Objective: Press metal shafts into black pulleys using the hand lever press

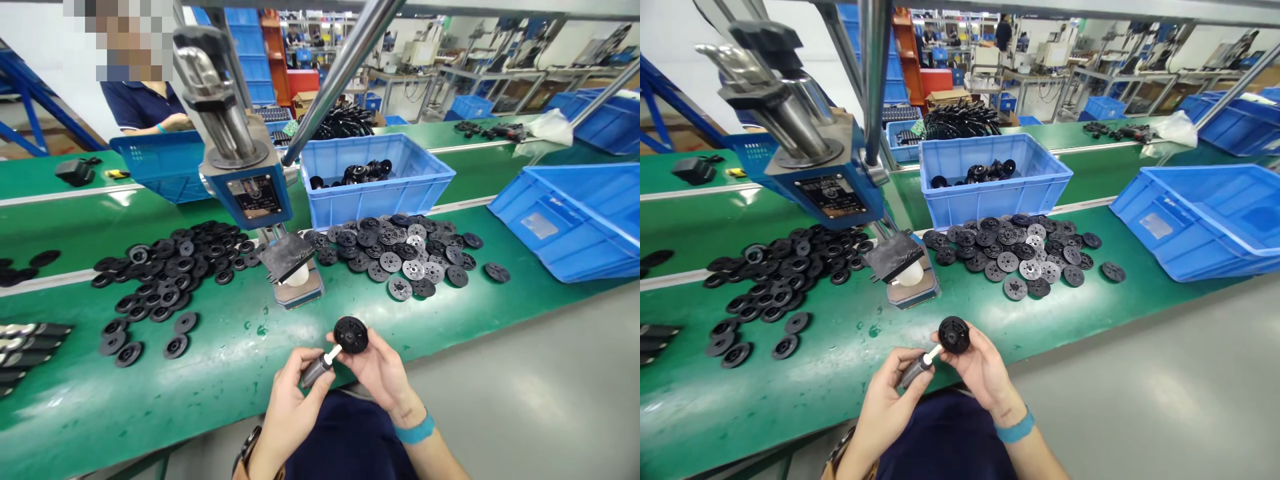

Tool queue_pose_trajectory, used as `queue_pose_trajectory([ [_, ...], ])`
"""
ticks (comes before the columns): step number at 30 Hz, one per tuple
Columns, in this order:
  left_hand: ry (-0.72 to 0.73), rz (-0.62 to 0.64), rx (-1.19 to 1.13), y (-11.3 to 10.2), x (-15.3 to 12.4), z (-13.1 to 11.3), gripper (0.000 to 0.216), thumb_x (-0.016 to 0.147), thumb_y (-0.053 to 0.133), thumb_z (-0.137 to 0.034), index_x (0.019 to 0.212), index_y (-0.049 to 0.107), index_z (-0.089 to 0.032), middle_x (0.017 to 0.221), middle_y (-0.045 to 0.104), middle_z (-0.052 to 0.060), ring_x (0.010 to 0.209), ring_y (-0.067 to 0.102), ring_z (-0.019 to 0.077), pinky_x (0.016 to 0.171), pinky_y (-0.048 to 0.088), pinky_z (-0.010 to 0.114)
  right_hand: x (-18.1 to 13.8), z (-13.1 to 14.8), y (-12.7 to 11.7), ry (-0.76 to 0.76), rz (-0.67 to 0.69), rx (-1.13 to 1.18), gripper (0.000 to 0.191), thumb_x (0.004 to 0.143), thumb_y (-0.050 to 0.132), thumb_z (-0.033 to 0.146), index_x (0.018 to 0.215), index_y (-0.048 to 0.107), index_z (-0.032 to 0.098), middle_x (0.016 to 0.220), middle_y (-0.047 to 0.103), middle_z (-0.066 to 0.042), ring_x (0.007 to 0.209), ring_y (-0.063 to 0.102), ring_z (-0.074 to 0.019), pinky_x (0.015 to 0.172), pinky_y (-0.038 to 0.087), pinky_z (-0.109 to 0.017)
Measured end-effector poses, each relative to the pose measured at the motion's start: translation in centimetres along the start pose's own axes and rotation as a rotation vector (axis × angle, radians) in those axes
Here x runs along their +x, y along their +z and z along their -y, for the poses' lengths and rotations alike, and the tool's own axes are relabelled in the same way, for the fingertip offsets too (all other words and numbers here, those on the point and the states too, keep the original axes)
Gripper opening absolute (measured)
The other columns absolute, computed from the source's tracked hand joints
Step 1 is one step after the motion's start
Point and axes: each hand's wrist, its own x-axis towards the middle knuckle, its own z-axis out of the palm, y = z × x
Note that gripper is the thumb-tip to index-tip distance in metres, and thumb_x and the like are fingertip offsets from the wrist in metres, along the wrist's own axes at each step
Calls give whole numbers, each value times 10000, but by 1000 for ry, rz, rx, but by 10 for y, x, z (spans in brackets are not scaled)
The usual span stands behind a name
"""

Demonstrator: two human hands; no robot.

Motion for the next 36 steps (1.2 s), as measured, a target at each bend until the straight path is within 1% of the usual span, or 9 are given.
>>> queue_pose_trajectory([
  [5, 13, -7, 21, 1, 1, -6, 190, 908, 668, -315, 1066, 652, -210, 926, 785, 50, 836, 742, 220, 768, 565, 318, 1, -4, 0, -10, 35, 7, 454, 951, 636, 518, 1234, 690, 168, 1210, 757, -154, 1156, 699, -299, 981, 553, -460],
  [10, 7, 2, 32, 1, 2, -9, 185, 911, 656, -327, 1057, 654, -213, 907, 788, 50, 790, 740, 218, 755, 577, 325, -1, -6, 1, -50, 76, -93, 489, 939, 660, 540, 1295, 668, 204, 1260, 733, -146, 1222, 674, -318, 1003, 552, -478],
  [13, 0, -11, 55, 0, 2, -8, 170, 908, 657, -334, 1036, 649, -223, 866, 779, 37, 771, 737, 220, 765, 581, 333, -3, -4, 1, -101, 83, -191, 530, 904, 716, 560, 1313, 661, 228, 1304, 717, -146, 1272, 652, -331, 1054, 528, -499],
  [17, 18, -12, 86, -4, 0, -6, 167, 908, 664, -334, 1039, 652, -231, 877, 774, 36, 782, 736, 220, 758, 572, 321, -2, 5, -4, -196, 151, -399, 644, 825, 807, 588, 1350, 644, 252, 1384, 682, -146, 1331, 618, -324, 1141, 471, -502],
  [20, 26, 9, 106, -6, -1, -5, 169, 910, 667, -336, 1046, 658, -237, 910, 775, 45, 817, 742, 231, 754, 565, 318, -2, 15, -11, -212, 210, -543, 705, 817, 813, 600, 1395, 617, 247, 1410, 663, -159, 1326, 625, -320, 1130, 487, -508],
  [22, 23, 27, 139, -8, -2, -5, 167, 914, 664, -338, 1051, 658, -243, 931, 776, 48, 824, 740, 235, 764, 563, 325, -2, 20, -14, -216, 246, -589, 701, 821, 821, 577, 1405, 618, 245, 1399, 670, -159, 1298, 646, -310, 1125, 493, -501],
  [27, 38, 33, 203, -10, -4, -9, 157, 910, 668, -326, 1051, 661, -258, 945, 781, 39, 812, 739, 230, 768, 562, 324, -3, 24, -20, -181, 288, -584, 671, 826, 836, 529, 1404, 632, 256, 1418, 662, -146, 1294, 650, -295, 1136, 484, -489],
  [30, 36, 27, 227, -11, -6, -12, 157, 899, 682, -328, 1041, 676, -263, 963, 786, 43, 829, 742, 241, 774, 561, 331, -4, 24, -21, -172, 308, -572, 654, 820, 837, 538, 1385, 655, 263, 1441, 644, -139, 1299, 644, -296, 1135, 483, -489],
  [36, -5, 45, 210, -13, -6, -21, 130, 879, 678, -330, 984, 679, -252, 868, 766, 37, 740, 704, 231, 739, 540, 332, -5, 26, -22, -181, 355, -589, 686, 814, 824, 575, 1399, 652, 261, 1459, 623, -148, 1312, 628, -305, 1132, 481, -496],
])
